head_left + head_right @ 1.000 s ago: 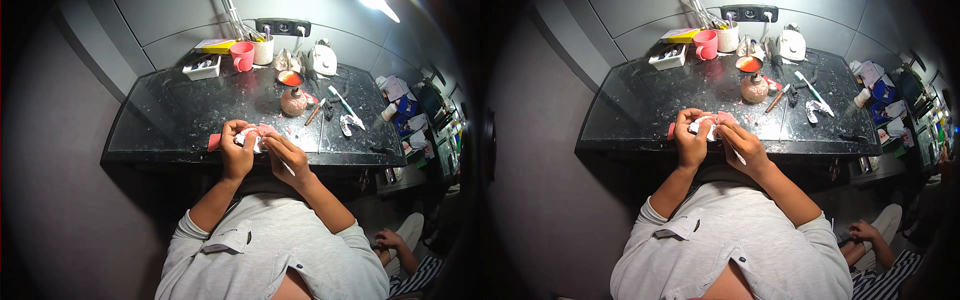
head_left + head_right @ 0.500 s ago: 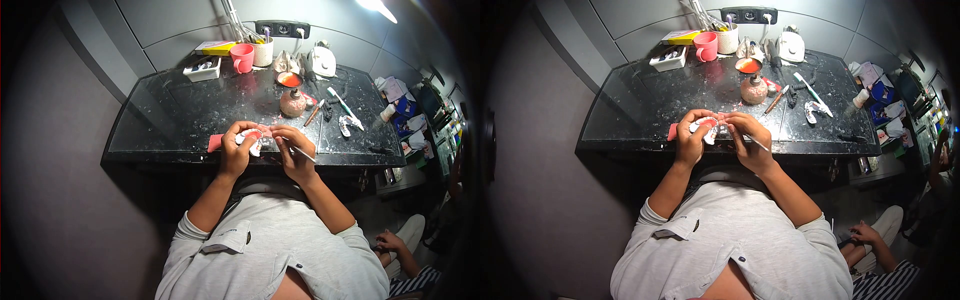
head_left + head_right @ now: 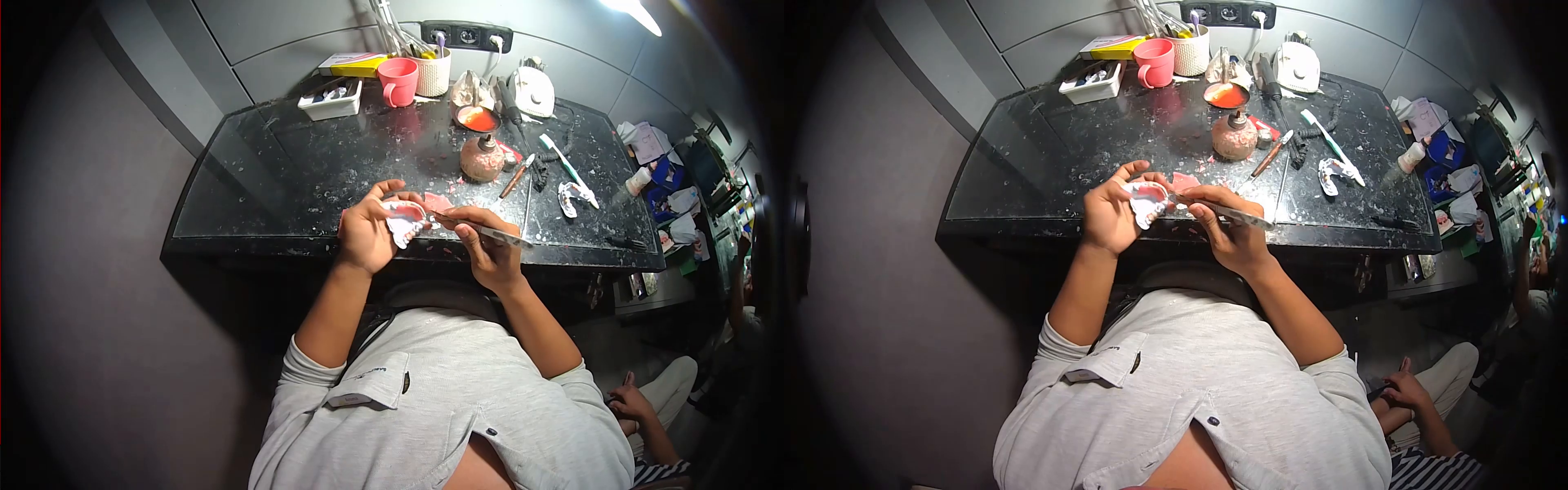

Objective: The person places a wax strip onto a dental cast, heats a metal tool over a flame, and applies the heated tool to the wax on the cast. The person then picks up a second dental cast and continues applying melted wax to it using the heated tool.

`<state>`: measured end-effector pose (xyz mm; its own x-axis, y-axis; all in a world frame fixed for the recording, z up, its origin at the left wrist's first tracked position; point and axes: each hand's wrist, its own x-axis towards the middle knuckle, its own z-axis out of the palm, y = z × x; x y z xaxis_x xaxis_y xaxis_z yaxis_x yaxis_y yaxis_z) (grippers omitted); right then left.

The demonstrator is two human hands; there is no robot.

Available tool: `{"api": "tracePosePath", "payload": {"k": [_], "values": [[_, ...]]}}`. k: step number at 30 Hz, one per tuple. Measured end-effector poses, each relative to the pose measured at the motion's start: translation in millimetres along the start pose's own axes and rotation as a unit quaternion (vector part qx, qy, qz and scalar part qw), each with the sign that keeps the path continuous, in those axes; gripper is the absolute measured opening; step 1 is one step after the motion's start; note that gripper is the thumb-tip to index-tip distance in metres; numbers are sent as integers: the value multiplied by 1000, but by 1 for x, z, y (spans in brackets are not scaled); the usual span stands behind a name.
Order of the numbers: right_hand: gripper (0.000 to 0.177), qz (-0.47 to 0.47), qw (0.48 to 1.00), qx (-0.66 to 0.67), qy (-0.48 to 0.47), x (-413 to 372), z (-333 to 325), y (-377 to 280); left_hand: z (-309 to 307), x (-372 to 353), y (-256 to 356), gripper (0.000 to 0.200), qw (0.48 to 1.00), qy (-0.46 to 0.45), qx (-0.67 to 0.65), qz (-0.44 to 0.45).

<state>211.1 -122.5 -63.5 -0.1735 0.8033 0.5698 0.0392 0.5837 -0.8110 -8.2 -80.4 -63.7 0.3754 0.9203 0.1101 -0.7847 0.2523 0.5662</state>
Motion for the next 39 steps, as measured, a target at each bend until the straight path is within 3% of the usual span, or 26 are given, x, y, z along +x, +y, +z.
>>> {"api": "tracePosePath", "payload": {"k": [4, 7, 9, 12, 15, 21, 24, 26, 32, 39], "values": [[18, -76, 997, 5, 35, 4, 7, -7, -8, -3, 8, 49, 986, -9, -150, -66], [38, -160, 976, -131, -64, 7, 3, -10, -10, -3, 10, 53, 984, -34, -151, -88], [41, -184, 967, -158, -80, 9, 7, -10, -10, -3, 11, 55, 980, -38, -167, -104], [46, -210, 954, -194, -90, 8, 8, -10, -8, -6, 11, 57, 984, -58, -137, -99], [46, -218, 954, -200, -54, 6, 8, -5, -4, -9, 8, 52, 994, -13, -63, -91], [44, -207, 961, -180, -46, 5, 9, -8, 10, -14, -3, 38, 997, -10, 79, -10], [35, -165, 971, -171, -14, 6, 11, -20, 13, -16, -8, 35, 987, -44, 154, 16], [32, -207, 952, -226, -19, 9, 10, -23, 20, -18, -10, 33, 977, -43, 206, 39], [33, -249, 948, -194, -38, 17, 17, -20, 18, -21, -9, 36, 977, -49, 205, 21], [33, -223, 953, -199, -56, 12, 18, -12, 19, -20, -11, 40, 977, -64, 203, 25]]}}
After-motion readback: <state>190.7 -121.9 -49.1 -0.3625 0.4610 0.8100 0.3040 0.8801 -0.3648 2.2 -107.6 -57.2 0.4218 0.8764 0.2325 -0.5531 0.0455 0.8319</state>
